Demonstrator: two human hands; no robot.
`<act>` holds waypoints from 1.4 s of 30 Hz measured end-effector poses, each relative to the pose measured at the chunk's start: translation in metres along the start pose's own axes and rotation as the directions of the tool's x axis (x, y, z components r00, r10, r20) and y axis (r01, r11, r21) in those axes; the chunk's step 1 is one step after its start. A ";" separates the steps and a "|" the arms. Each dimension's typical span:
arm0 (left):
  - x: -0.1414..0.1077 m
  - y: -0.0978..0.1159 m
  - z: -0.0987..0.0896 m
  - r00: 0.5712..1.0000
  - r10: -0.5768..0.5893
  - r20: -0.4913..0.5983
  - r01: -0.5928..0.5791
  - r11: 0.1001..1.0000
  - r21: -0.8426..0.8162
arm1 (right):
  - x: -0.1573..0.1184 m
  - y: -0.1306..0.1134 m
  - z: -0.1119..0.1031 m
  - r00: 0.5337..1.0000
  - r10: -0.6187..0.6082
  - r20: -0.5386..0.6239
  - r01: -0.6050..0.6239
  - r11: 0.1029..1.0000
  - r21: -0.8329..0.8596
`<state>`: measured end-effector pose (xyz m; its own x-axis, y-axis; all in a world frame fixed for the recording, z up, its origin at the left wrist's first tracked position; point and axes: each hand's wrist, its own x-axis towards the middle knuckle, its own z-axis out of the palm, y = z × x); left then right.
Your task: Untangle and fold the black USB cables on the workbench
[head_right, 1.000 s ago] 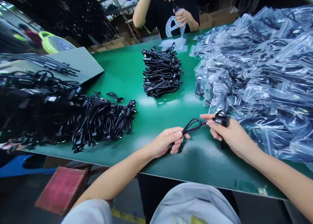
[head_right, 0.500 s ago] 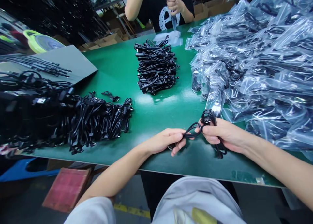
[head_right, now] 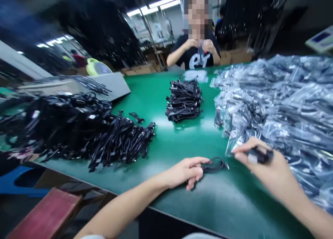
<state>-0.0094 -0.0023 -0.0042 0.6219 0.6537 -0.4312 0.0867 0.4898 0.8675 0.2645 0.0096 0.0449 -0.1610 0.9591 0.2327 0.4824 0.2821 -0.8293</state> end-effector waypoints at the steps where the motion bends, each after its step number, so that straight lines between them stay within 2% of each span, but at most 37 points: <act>1: 0.002 0.000 0.001 1.000 0.009 0.014 -0.009 1.000 0.026 | -0.003 -0.006 0.004 0.981 -0.179 0.070 0.183 0.982 -0.056; 3: 0.005 -0.001 0.002 0.998 0.054 0.044 -0.057 0.996 0.063 | -0.009 -0.016 0.020 0.858 -0.446 0.254 0.485 0.866 -0.122; 5: 0.005 -0.002 0.002 0.994 0.104 0.046 -0.106 0.993 0.054 | -0.012 -0.018 0.041 0.763 -0.553 0.335 0.638 0.728 -0.252; 7: 0.003 -0.004 0.001 0.992 0.125 0.026 -0.125 0.992 0.017 | -0.011 -0.013 0.057 0.730 -0.543 0.415 0.676 0.661 -0.325; 10: 0.001 -0.007 -0.004 0.995 0.099 0.014 -0.098 0.995 -0.034 | -0.008 -0.002 0.065 0.695 -0.508 0.508 0.706 0.616 -0.349; 14: 0.002 -0.007 -0.010 0.996 0.085 0.039 -0.083 0.996 -0.040 | -0.006 0.005 0.064 0.630 -0.602 0.492 0.777 0.499 -0.384; 16: 0.000 -0.003 -0.012 0.993 0.102 0.057 -0.097 0.991 -0.090 | -0.006 0.004 0.062 0.634 -0.642 0.431 0.773 0.520 -0.364; 17: -0.001 0.000 -0.014 0.989 0.132 0.064 -0.122 0.982 -0.145 | -0.004 0.002 0.060 0.663 -0.641 0.387 0.749 0.573 -0.334; 18: -0.002 0.004 -0.015 0.983 0.167 0.080 -0.146 0.964 -0.221 | -0.003 0.000 0.058 0.712 -0.614 0.340 0.700 0.655 -0.283; 19: -0.002 0.006 -0.017 0.977 0.193 0.093 -0.157 0.940 -0.304 | 0.000 -0.002 0.056 0.782 -0.537 0.317 0.608 0.768 -0.202; 20: -0.002 0.009 -0.018 0.967 0.238 0.088 -0.191 0.911 -0.365 | 0.003 -0.005 0.054 0.860 -0.412 0.303 0.462 0.879 -0.117; 21: -0.002 0.010 -0.019 0.957 0.285 0.051 -0.244 0.889 -0.388 | 0.006 -0.008 0.054 0.913 -0.265 0.311 0.297 0.953 -0.061; 23: 0.000 0.011 -0.016 0.941 0.334 -0.046 -0.329 0.880 -0.342 | 0.010 -0.016 0.055 0.934 -0.098 0.343 0.107 0.994 -0.006; 25: 0.003 0.008 -0.009 0.927 0.360 -0.103 -0.374 0.892 -0.253 | 0.010 -0.025 0.060 0.924 0.020 0.381 -0.047 0.997 0.060; 27: 0.005 0.005 -0.001 0.917 0.385 -0.104 -0.398 0.893 -0.209 | 0.006 -0.030 0.068 0.904 0.115 0.411 -0.194 0.969 0.155; 29: 0.007 0.002 0.004 0.910 0.407 -0.075 -0.413 0.880 -0.234 | 0.003 -0.029 0.073 0.887 0.155 0.434 -0.272 0.936 0.222; 30: 0.007 0.002 0.005 0.907 0.416 -0.070 -0.419 0.870 -0.260 | 0.002 -0.026 0.074 0.886 0.147 0.439 -0.266 0.938 0.222; 32: 0.006 0.003 0.005 0.894 0.436 -0.108 -0.447 0.842 -0.301 | 0.003 -0.020 0.071 0.898 0.103 0.429 -0.191 0.967 0.168; 34: 0.005 0.005 0.003 0.879 0.439 -0.187 -0.477 0.815 -0.328 | 0.006 -0.015 0.063 0.931 0.009 0.365 -0.046 0.995 0.094; 36: 0.004 0.007 0.000 0.883 0.404 -0.240 -0.468 0.807 -0.360 | 0.011 -0.016 0.055 0.956 -0.161 0.244 0.157 0.987 0.035; 37: 0.004 0.007 -0.001 0.896 0.377 -0.236 -0.442 0.813 -0.379 | 0.014 -0.018 0.053 0.945 -0.264 0.194 0.270 0.963 -0.004; 39: 0.003 0.007 -0.001 0.921 0.336 -0.198 -0.389 0.823 -0.414 | 0.019 -0.022 0.055 0.866 -0.467 0.176 0.491 0.861 -0.133; 42: -0.001 0.008 -0.002 0.936 0.315 -0.158 -0.352 0.816 -0.459 | 0.024 -0.023 0.070 0.733 -0.605 0.310 0.680 0.642 -0.356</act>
<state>-0.0103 0.0024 0.0027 0.4869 0.8569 -0.1696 -0.5056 0.4348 0.7452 0.1894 0.0248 0.0338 -0.6767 0.5262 0.5149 0.5064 0.8403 -0.1933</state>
